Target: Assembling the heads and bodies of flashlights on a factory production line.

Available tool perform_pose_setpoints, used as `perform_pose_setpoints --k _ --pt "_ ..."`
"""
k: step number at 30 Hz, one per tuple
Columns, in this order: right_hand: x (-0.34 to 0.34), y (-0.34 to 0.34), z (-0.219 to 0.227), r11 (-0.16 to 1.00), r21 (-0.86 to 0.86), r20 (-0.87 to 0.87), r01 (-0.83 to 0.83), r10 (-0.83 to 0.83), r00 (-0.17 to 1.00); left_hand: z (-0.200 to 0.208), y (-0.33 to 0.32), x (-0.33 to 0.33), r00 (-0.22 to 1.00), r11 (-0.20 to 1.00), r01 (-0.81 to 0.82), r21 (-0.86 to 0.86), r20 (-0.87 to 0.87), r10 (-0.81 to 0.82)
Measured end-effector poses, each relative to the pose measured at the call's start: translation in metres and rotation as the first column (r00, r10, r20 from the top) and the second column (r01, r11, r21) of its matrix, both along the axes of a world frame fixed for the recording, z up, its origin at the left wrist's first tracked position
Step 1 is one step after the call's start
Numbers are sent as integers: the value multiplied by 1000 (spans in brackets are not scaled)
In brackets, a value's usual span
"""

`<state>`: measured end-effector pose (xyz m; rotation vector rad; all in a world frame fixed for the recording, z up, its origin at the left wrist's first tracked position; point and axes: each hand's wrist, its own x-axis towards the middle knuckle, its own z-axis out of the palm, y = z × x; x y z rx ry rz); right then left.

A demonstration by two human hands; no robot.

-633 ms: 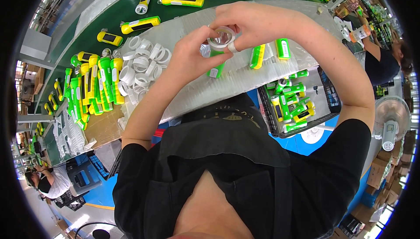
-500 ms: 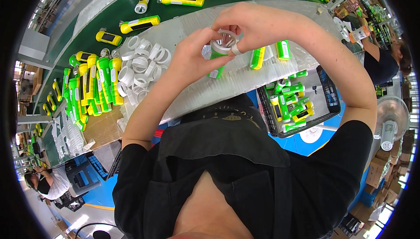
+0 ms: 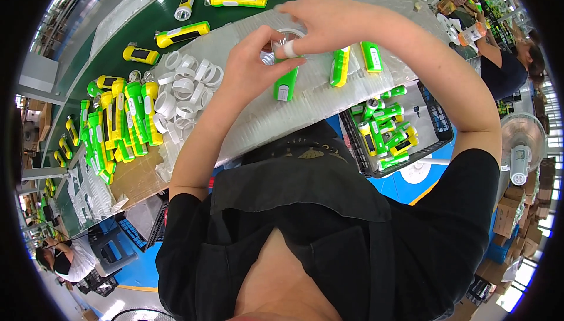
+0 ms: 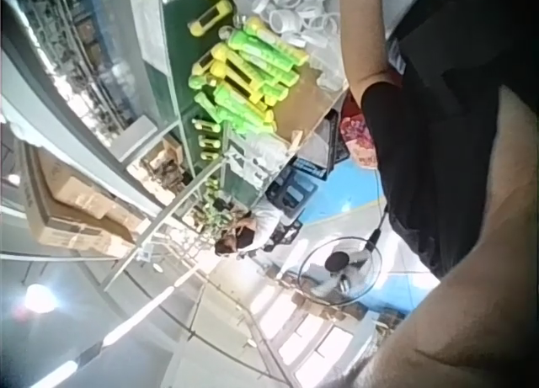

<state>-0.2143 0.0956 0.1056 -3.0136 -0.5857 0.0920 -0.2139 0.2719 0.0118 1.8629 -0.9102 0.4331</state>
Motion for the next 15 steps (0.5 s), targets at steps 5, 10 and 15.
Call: perform_pose_setpoints --k 5,10,15 --pt "-2 3 -18 995 101 126 -25 12 992 0 4 -2 999 999 -38 11 29 37" --pt "-24 -18 -111 423 904 -42 71 -77 996 -8 13 -1 998 997 -10 -76 -57 6" --pt "-66 69 -173 338 930 -82 144 -192 978 -6 18 -6 950 935 95 -341 -251 -188"
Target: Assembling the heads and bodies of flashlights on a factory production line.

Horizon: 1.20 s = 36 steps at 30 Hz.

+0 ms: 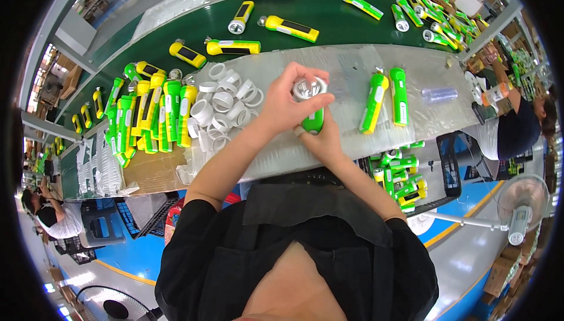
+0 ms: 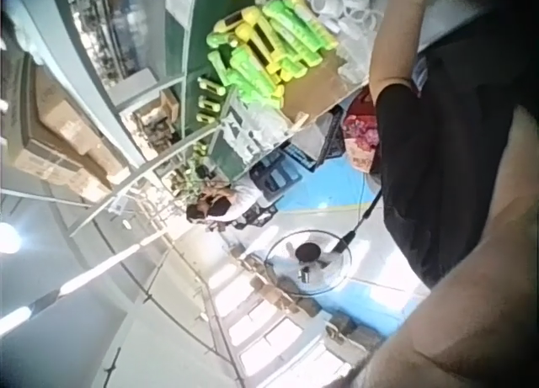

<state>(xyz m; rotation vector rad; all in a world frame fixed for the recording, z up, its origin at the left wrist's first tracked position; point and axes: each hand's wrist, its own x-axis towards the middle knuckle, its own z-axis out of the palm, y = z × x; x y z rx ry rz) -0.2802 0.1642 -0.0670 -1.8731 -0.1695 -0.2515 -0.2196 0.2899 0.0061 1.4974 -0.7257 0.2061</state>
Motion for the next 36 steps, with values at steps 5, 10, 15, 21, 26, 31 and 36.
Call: perform_pose_setpoints --k 5,10,15,21,26,31,36 --pt "-1 -11 55 478 744 -228 -467 839 495 37 24 -8 946 936 287 -205 -92 -310" --pt "74 -8 86 244 675 -257 -697 962 88 67 66 20 960 991 -4 133 278 -33" --pt "240 3 49 948 -221 -11 -231 234 972 43 128 145 667 649 -730 217 438 603" --pt "339 9 28 529 -846 9 -62 131 991 -6 162 266 560 328 -812 482 487 670" --pt "329 -6 23 521 -846 -29 -112 165 986 -32 134 264 680 489 -733 474 471 562" --pt "234 -19 73 785 -618 199 -32 196 960 -3 62 170 735 973 -220 66 -644 210" --pt "133 -18 101 783 -619 154 -53 187 970 -9 30 98 441 871 -156 -467 -821 -362"
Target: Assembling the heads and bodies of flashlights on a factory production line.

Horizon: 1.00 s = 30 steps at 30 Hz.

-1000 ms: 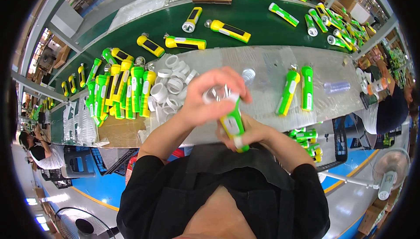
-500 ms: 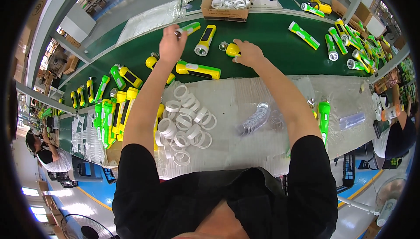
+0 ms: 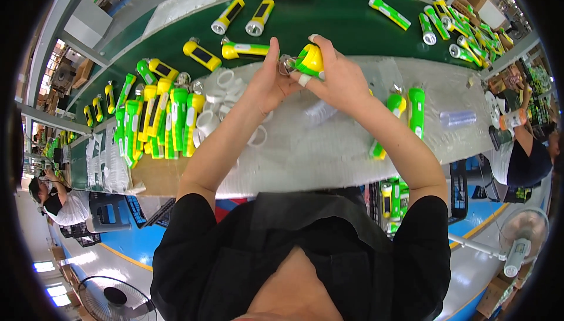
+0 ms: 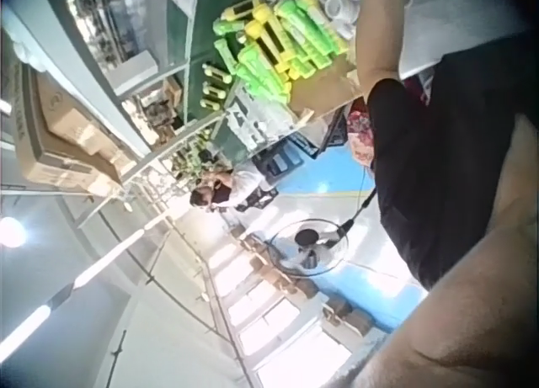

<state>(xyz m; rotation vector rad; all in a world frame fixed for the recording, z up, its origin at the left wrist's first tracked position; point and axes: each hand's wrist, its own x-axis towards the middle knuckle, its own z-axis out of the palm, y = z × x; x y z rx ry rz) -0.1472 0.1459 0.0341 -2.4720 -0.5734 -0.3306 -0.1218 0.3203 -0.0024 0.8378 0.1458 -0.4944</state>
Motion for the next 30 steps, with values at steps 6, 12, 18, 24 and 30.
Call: perform_pose_setpoints --k 6,12,18,24,30 --pt "-80 -11 -21 972 225 -121 -73 102 987 5 -10 -75 946 946 -265 186 242 217" --pt "-142 9 -45 539 833 -493 123 624 607 -8 3 -136 420 739 -499 452 872 -250" --pt "-160 12 -67 458 864 -495 211 693 524 -17 8 -150 129 643 -601 475 851 -508" --pt "-156 5 -68 416 872 -483 258 647 590 -19 -5 -145 24 698 -560 446 851 -525" --pt "-147 -9 -61 314 863 -505 396 546 669 -59 -3 -105 455 287 -740 608 767 -451"
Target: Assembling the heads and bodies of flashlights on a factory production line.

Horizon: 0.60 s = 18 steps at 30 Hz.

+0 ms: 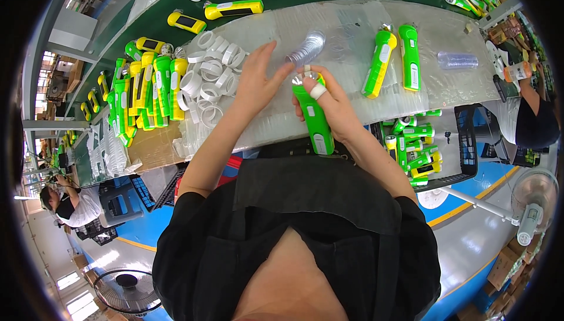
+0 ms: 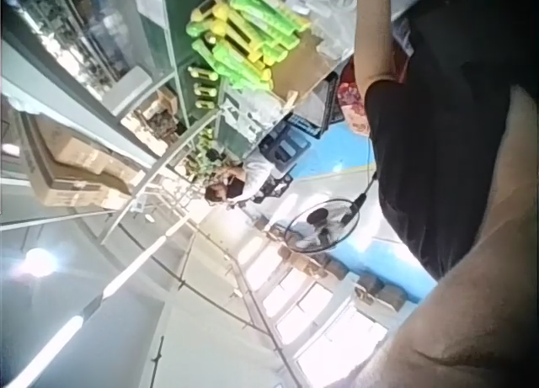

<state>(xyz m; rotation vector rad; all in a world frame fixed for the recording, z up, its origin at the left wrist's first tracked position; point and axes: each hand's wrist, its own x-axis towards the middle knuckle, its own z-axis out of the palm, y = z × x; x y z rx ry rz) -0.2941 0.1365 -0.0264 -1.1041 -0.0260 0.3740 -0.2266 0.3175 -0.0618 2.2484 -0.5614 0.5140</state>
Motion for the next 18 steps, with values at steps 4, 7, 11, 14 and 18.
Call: perform_pose_setpoints --k 4,7,11,14,18 --pt "2 -7 0 999 -41 30 27 -26 999 -19 5 11 999 974 39 224 -36 -32" --pt "3 -6 -2 998 -50 22 29 -28 999 -20 11 14 998 983 67 172 -16 -65" --pt "3 -4 0 997 -72 22 17 -15 1000 -2 11 4 999 996 41 81 2 -41" --pt "2 -1 4 997 -77 44 -18 22 999 30 3 -23 970 946 238 -220 -2 -245" --pt "0 5 11 996 -26 73 -84 86 994 40 2 -45 940 931 329 -156 -40 -339"
